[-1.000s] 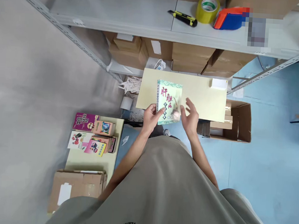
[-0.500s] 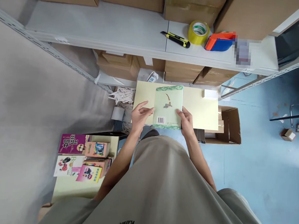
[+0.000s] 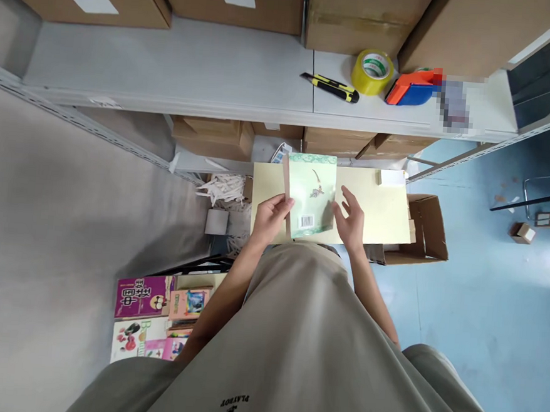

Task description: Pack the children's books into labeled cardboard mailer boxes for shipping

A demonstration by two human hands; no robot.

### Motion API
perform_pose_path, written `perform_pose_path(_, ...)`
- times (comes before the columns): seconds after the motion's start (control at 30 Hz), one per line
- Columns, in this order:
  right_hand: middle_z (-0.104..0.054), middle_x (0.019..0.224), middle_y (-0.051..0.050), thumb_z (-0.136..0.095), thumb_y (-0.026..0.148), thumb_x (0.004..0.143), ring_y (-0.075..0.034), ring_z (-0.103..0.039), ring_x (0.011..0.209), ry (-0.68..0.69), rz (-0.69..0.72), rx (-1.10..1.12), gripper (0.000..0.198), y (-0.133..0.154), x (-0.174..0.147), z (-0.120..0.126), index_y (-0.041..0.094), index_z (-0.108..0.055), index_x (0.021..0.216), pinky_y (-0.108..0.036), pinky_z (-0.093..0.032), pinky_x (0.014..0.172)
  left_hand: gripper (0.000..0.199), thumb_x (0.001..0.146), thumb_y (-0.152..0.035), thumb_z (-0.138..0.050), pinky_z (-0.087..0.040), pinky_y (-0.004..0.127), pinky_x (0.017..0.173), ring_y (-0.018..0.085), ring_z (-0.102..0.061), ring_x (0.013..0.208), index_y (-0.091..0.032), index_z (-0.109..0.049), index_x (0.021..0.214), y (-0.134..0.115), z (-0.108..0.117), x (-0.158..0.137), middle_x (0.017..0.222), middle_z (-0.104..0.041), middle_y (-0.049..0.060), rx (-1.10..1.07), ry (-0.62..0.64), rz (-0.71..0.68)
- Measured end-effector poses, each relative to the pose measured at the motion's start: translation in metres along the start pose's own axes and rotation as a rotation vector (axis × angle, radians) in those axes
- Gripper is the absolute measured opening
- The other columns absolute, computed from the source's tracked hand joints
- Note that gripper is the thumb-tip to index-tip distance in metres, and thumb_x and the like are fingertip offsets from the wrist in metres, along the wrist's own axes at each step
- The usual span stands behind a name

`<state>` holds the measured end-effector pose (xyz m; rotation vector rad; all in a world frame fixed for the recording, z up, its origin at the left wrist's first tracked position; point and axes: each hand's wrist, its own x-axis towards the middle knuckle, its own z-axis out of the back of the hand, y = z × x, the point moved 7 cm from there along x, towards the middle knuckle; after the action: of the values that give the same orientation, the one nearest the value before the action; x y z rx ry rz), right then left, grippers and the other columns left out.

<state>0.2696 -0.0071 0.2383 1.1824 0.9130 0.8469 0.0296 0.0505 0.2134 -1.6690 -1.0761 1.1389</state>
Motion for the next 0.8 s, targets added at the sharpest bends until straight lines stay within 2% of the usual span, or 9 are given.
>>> perform_pose_path(0.07,-0.075,0.170,-0.012,-0.089,0.087,0.090,-0.041,-0.067,0.163,0.033,0.022,-0.005,0.082,0.004,-0.002,-0.018,0.033,-0.081,0.152,-0.063,-0.066,0.128,0.057,0.088,-0.077,-0.099,-0.070,0.042,0.098,0.035,-0.087,0.110,-0.023,-0.088,0.104,-0.013,-0.008,-0.001,0.101,-0.089,0.008,0.113,-0.044,-0.085)
perform_pose_path(0.13,-0.079,0.162,-0.012,-0.090,0.084,0.091,-0.041,-0.073,0.155,0.124,0.014,0.018,0.082,0.006,-0.004,-0.042,0.034,-0.078,0.156,-0.060,-0.071,0.120,0.042,0.088,-0.062,-0.105,-0.069,0.047,0.106,0.040,-0.088,0.117,-0.027,-0.091,0.107,-0.018,-0.020,-0.005,0.108,-0.092,0.008,0.223,-0.080,-0.126)
perform_pose_path(0.17,-0.083,0.154,-0.011,-0.091,0.083,0.091,-0.040,-0.077,0.148,0.132,0.013,0.016,0.081,0.006,-0.004,-0.049,0.034,-0.078,0.155,-0.057,-0.073,0.115,0.040,0.085,-0.055,-0.108,-0.068,0.051,0.111,0.043,-0.087,0.122,-0.030,-0.091,0.111,-0.018,-0.028,-0.006,0.114,-0.093,0.007,0.259,-0.077,-0.133)
perform_pose_path(0.23,-0.088,0.135,-0.010,-0.089,0.082,0.093,-0.037,-0.083,0.130,0.075,0.005,0.010,0.071,0.006,0.001,-0.050,0.032,-0.080,0.143,-0.051,-0.075,0.105,0.050,0.078,-0.047,-0.113,-0.066,0.056,0.122,0.046,-0.085,0.132,-0.032,-0.092,0.121,-0.014,-0.044,-0.005,0.129,-0.093,0.008,0.260,-0.015,-0.125)
perform_pose_path(0.3,-0.090,0.121,-0.010,-0.085,0.083,0.096,-0.035,-0.085,0.117,0.022,-0.019,0.066,0.063,0.003,0.011,-0.038,0.030,-0.082,0.129,-0.049,-0.074,0.099,0.064,0.078,-0.050,-0.113,-0.066,0.058,0.124,0.045,-0.085,0.136,-0.030,-0.089,0.134,-0.008,-0.053,0.001,0.139,-0.091,0.012,0.163,0.069,-0.075)
perform_pose_path(0.37,-0.091,0.122,-0.009,-0.083,0.084,0.095,-0.035,-0.086,0.116,0.060,-0.062,0.159,0.063,0.000,0.023,-0.023,0.030,-0.082,0.127,-0.050,-0.074,0.098,0.077,0.081,-0.057,-0.110,-0.070,0.058,0.118,0.042,-0.088,0.129,-0.024,-0.084,0.145,-0.005,-0.052,0.011,0.136,-0.091,0.016,0.049,0.079,-0.006)
perform_pose_path(0.53,-0.091,0.134,-0.008,-0.088,0.083,0.093,-0.037,-0.085,0.128,0.213,-0.140,0.230,0.069,-0.003,0.041,0.019,0.036,-0.083,0.143,-0.055,-0.075,0.104,0.096,0.077,-0.060,-0.114,-0.074,0.053,0.099,0.038,-0.092,0.102,-0.019,-0.077,0.156,-0.015,-0.039,0.029,0.113,-0.094,0.014,-0.002,-0.096,0.052)
perform_pose_path(0.67,-0.091,0.137,-0.007,-0.088,0.080,0.094,-0.038,-0.086,0.130,0.328,-0.166,0.254,0.067,-0.001,0.055,0.048,0.036,-0.084,0.145,-0.060,-0.075,0.108,0.094,0.073,-0.058,-0.116,-0.070,0.047,0.092,0.032,-0.090,0.090,-0.019,-0.081,0.151,-0.027,-0.063,0.028,0.097,-0.091,0.008,0.030,-0.143,0.025)
perform_pose_path(0.8,-0.090,0.140,-0.006,-0.088,0.079,0.095,-0.038,-0.084,0.133,0.403,-0.159,0.226,0.066,0.001,0.073,0.079,0.037,-0.083,0.146,-0.061,-0.074,0.111,0.077,0.078,-0.061,-0.111,-0.063,0.037,0.077,0.023,-0.084,0.078,-0.020,-0.086,0.138,-0.028,-0.089,0.031,0.094,-0.088,0.006,0.044,-0.198,-0.031)
